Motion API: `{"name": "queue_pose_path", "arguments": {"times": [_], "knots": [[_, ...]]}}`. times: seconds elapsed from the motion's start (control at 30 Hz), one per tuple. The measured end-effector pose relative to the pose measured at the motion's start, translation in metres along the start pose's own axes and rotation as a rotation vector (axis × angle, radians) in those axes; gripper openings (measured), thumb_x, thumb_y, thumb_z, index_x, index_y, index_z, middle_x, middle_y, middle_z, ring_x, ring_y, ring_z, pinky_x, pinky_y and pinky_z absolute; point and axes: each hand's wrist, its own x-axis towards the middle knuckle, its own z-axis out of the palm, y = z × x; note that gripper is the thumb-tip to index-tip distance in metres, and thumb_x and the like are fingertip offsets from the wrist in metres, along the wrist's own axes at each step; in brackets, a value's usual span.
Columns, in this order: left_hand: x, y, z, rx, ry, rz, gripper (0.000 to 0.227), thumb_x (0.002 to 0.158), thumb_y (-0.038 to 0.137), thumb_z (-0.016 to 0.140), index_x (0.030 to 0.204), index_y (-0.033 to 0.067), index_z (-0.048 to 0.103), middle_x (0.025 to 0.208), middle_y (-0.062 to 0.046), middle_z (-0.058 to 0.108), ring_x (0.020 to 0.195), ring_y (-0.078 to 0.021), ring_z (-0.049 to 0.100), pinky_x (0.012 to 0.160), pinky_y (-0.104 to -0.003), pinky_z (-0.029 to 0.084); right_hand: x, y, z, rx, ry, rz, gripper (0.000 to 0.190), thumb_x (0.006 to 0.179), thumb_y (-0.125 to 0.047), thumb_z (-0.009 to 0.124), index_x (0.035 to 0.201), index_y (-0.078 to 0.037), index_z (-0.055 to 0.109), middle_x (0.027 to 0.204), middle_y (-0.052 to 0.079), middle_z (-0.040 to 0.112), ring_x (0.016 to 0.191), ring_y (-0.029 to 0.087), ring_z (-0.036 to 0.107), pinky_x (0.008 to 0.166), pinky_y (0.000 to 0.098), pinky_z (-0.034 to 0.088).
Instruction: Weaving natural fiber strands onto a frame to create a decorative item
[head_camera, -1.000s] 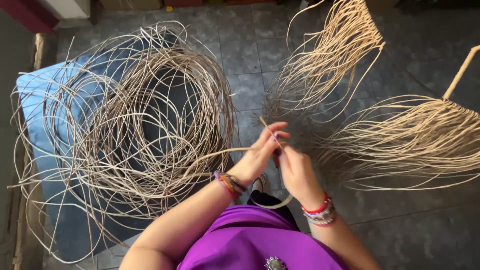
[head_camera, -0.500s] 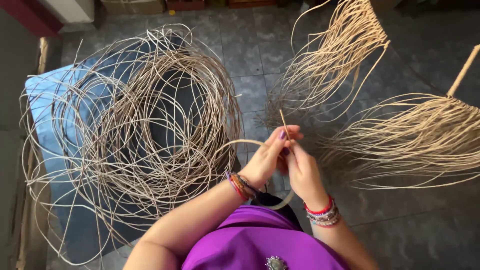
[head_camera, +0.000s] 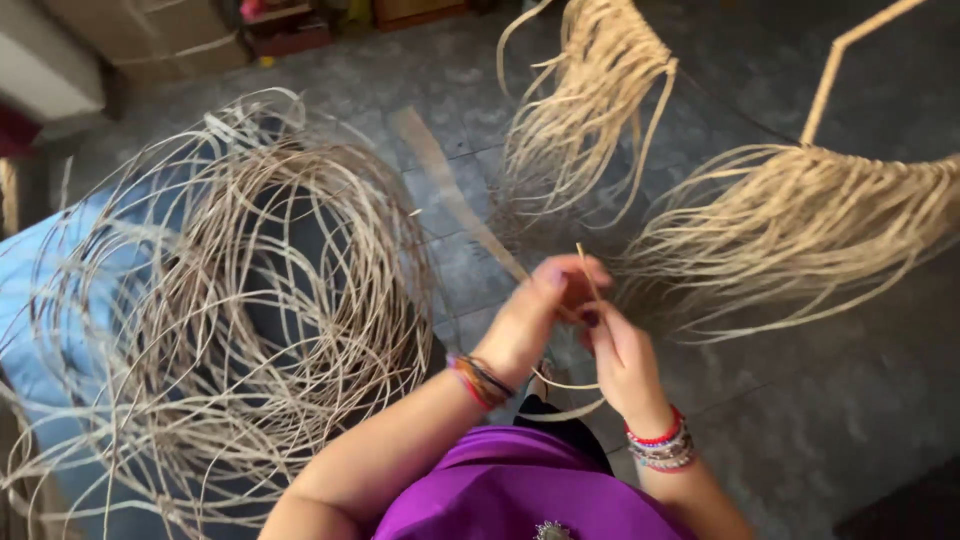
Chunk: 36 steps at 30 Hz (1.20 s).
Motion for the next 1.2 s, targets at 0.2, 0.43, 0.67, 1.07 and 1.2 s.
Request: {"name": "queue_pose_path", "arguments": {"times": [0.2,0.43,0.67,1.07,1.2], "knots": [[0.046,0.001,-0.028,-0.228,0.389,0.224,0.035,0.111,0.037,0.042,0.103,0.0062,0.057,0.084,-0.014,0.071,0.094,-0.0256,0.075,0.085,-0.032,0.056,-0.007,0.036,-0.049,-0.109,0.1,0.052,0.029,0.106,-0.023,0.045,0.104,-0.015,0.072,0.062,0.01,0.066,0.062,0.028,0.07,0.068,0.0407,0.057],[0.066,-0.041,0.065,0.09,0.193,-0.053,0.033,0.107,0.027,0.051,0.113,0.0052,0.076,0.093,-0.012,0.075,0.091,-0.0175,0.069,0.087,-0.03,0.054,0.021,0.011,-0.068,0.071,0.102,-0.015,0.027,0.106,-0.019,0.049,0.093,-0.011,0.071,0.056,0.006,0.063,0.055,0.016,0.061,0.061,0.0339,0.054],[0.104,-0.019,0.102,0.229,-0.077,-0.031,0.037,0.108,0.031,0.051,0.128,0.008,0.072,0.113,-0.011,0.071,0.088,-0.0146,0.067,0.076,-0.035,0.061,0.051,0.039,-0.12,0.179,-0.074,-0.077,0.035,0.106,-0.016,0.046,0.077,-0.009,0.065,0.045,0.004,0.059,0.044,0.02,0.06,0.049,0.0317,0.052],[0.16,-0.075,0.123,0.266,-0.15,0.131,0.035,0.111,0.026,0.049,0.116,0.0044,0.075,0.119,-0.018,0.071,0.112,-0.0301,0.068,0.1,-0.048,0.053,0.092,0.111,-0.168,0.067,-0.067,-0.099,0.022,0.102,-0.013,0.057,0.09,-0.002,0.072,0.061,0.02,0.066,0.058,0.027,0.069,0.056,0.0383,0.056],[0.181,-0.071,0.105,0.28,-0.006,0.165,0.044,0.11,0.037,0.045,0.116,0.0041,0.074,0.118,-0.016,0.073,0.116,-0.0263,0.065,0.107,-0.044,0.046,0.094,0.08,-0.189,0.201,0.005,0.096,0.018,0.098,-0.015,0.064,0.106,-0.002,0.075,0.074,0.012,0.071,0.07,0.016,0.065,0.065,0.0348,0.061]]}}
